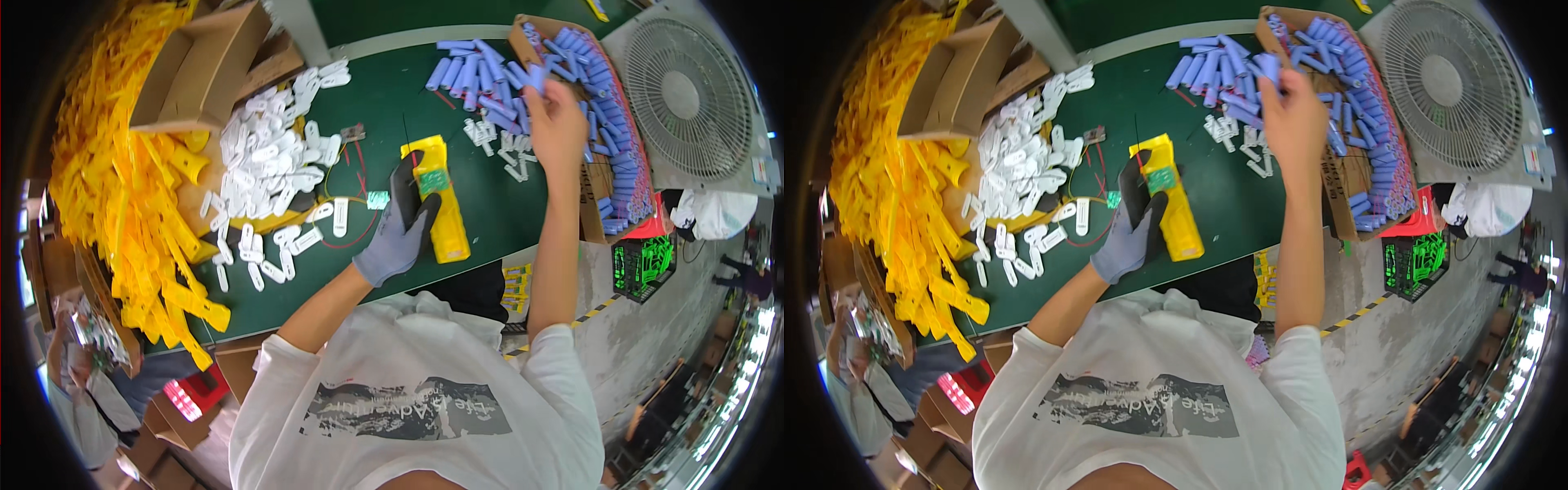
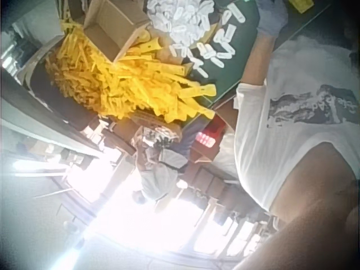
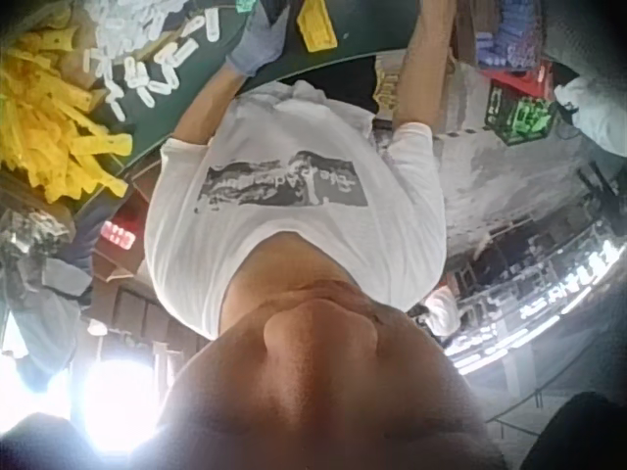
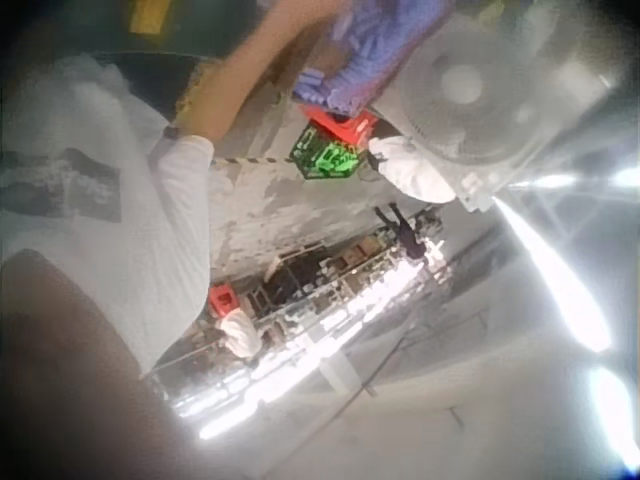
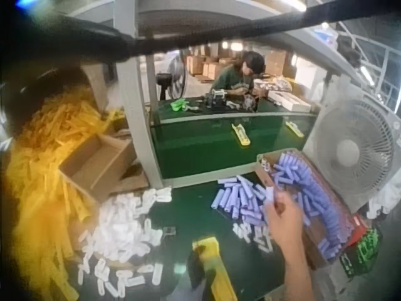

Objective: Assembling electronic circuit boards and batteries into yellow plastic housings.

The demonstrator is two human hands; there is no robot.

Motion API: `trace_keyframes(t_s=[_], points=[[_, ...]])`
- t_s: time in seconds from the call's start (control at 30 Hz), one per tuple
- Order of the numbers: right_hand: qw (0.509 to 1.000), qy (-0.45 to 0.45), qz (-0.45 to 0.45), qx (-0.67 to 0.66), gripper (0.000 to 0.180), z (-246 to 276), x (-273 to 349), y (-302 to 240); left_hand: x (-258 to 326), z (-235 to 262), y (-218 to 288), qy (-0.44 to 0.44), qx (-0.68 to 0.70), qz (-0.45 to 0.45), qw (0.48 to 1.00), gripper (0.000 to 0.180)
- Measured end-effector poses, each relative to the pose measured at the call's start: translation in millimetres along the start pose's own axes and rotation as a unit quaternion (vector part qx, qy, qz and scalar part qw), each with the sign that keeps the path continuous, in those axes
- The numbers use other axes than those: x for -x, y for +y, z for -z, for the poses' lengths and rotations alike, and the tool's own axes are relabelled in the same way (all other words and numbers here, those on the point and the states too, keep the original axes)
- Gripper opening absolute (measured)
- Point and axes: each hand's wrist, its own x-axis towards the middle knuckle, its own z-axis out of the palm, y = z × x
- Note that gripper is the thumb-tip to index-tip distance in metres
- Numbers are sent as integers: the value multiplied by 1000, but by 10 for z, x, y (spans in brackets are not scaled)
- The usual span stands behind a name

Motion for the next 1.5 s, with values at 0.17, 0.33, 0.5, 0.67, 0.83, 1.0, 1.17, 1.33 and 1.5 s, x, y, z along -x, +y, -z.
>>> trace_keyframes(t_s=[0.17,0.33,0.5,0.67,0.83,1.0,1.17,1.33,1.5], points=[[941,-12,-187,-282,18,255,1053,-101,27,-42,214,21,-475,-52,878,62],[902,-15,-226,-367,26,351,1654,48,62,-51,308,32,-606,-1,795,64],[902,42,-212,-373,26,459,1708,3,249,-159,785,92,-567,-116,810,68],[912,10,-167,-375,27,428,1766,190,-213,-295,1137,-273,-649,-189,685,56],[850,29,-215,-481,22,310,1849,42,-517,-57,548,-359,-620,-152,681,39],[842,49,-208,-494,25,155,1902,-14,-464,-20,393,-372,-539,-85,751,29],[930,-31,-107,-350,23,89,1830,-79,-433,71,303,-301,-486,-13,820,31],[975,-93,9,-202,19,88,1782,-51,-411,138,329,-286,-478,-106,824,33],[953,-110,-77,-273,16,73,1768,-28,-344,224,405,-240,-552,-236,763,32]])
